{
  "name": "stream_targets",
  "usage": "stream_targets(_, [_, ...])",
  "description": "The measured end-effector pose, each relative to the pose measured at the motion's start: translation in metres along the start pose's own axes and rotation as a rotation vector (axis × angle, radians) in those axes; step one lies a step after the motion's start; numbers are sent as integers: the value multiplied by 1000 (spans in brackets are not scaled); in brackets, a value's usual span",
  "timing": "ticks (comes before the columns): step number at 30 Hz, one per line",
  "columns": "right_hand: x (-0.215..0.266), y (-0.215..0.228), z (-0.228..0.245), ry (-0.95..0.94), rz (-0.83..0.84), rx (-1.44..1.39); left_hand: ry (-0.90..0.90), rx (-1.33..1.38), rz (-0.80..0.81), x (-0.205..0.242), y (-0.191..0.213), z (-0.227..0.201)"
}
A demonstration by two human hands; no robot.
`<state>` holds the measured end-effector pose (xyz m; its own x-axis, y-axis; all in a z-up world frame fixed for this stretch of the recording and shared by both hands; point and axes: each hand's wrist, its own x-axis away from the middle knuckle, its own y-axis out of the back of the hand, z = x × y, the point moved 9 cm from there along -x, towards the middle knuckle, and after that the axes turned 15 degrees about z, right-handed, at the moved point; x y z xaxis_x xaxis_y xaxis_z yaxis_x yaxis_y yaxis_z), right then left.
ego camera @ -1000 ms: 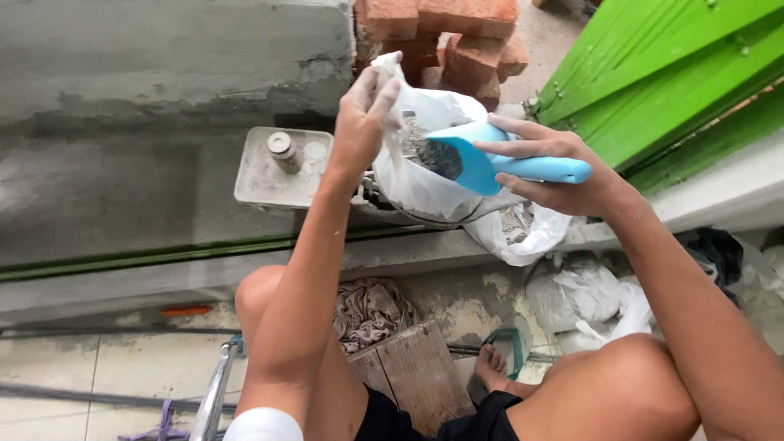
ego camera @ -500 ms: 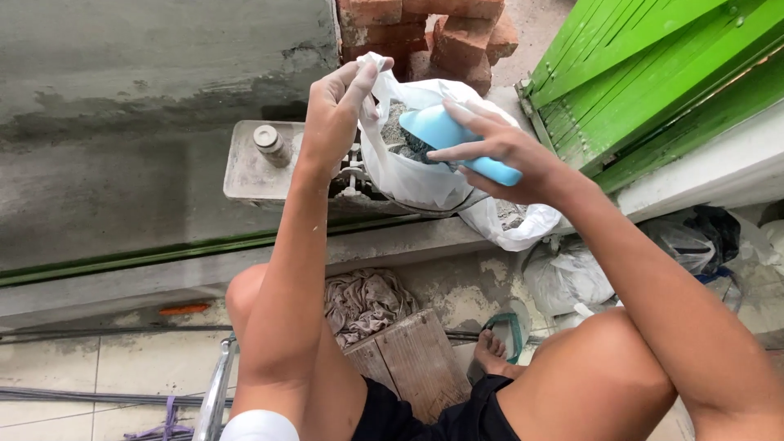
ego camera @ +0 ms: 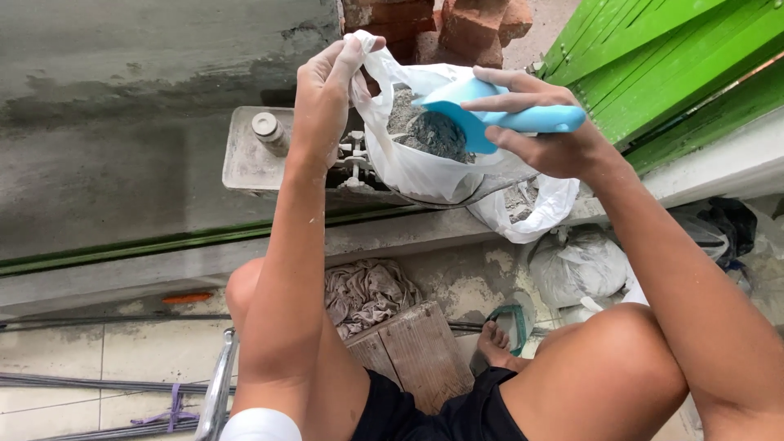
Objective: Using a plastic hand scoop to transfer grey powder from a large bag into a smaller bag.
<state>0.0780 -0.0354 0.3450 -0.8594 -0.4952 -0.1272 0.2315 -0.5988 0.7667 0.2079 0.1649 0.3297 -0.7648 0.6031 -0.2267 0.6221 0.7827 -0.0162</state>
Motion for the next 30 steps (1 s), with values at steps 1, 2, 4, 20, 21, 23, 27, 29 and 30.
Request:
stream_targets(1, [-2, -2, 1, -3, -1, -3, 4, 0, 3, 0, -2, -2])
stream_targets(2, [-3, -3, 4, 17, -22, -2, 32, -1, 10, 1, -3, -1])
stream_targets(4, [-7, -13, -8, 35, -40, -4, 65, -1, 16, 2, -5, 1])
stream_targets(20, [-6, -10, -20, -36, -25, 52, -8, -13, 27, 0, -8, 6])
stream_targets(21, [-8, -20, -27, -16, 30, 31, -34, -6, 32, -1, -8, 5])
stream_targets(23, [-13, -24, -21, -24, 106, 118, -62, -39, 21, -2, -5, 4])
stream_targets(27, [-10, -14, 1, -42, 230, 237, -52, -43, -6, -1, -3, 4])
stream_targets(29, [-5, -2, 19, -2, 189, 222, -20, -3, 12, 1, -5, 8])
stream_targets(30, [-2, 7, 30, 37, 144, 210, 10, 36, 34, 1, -8, 10])
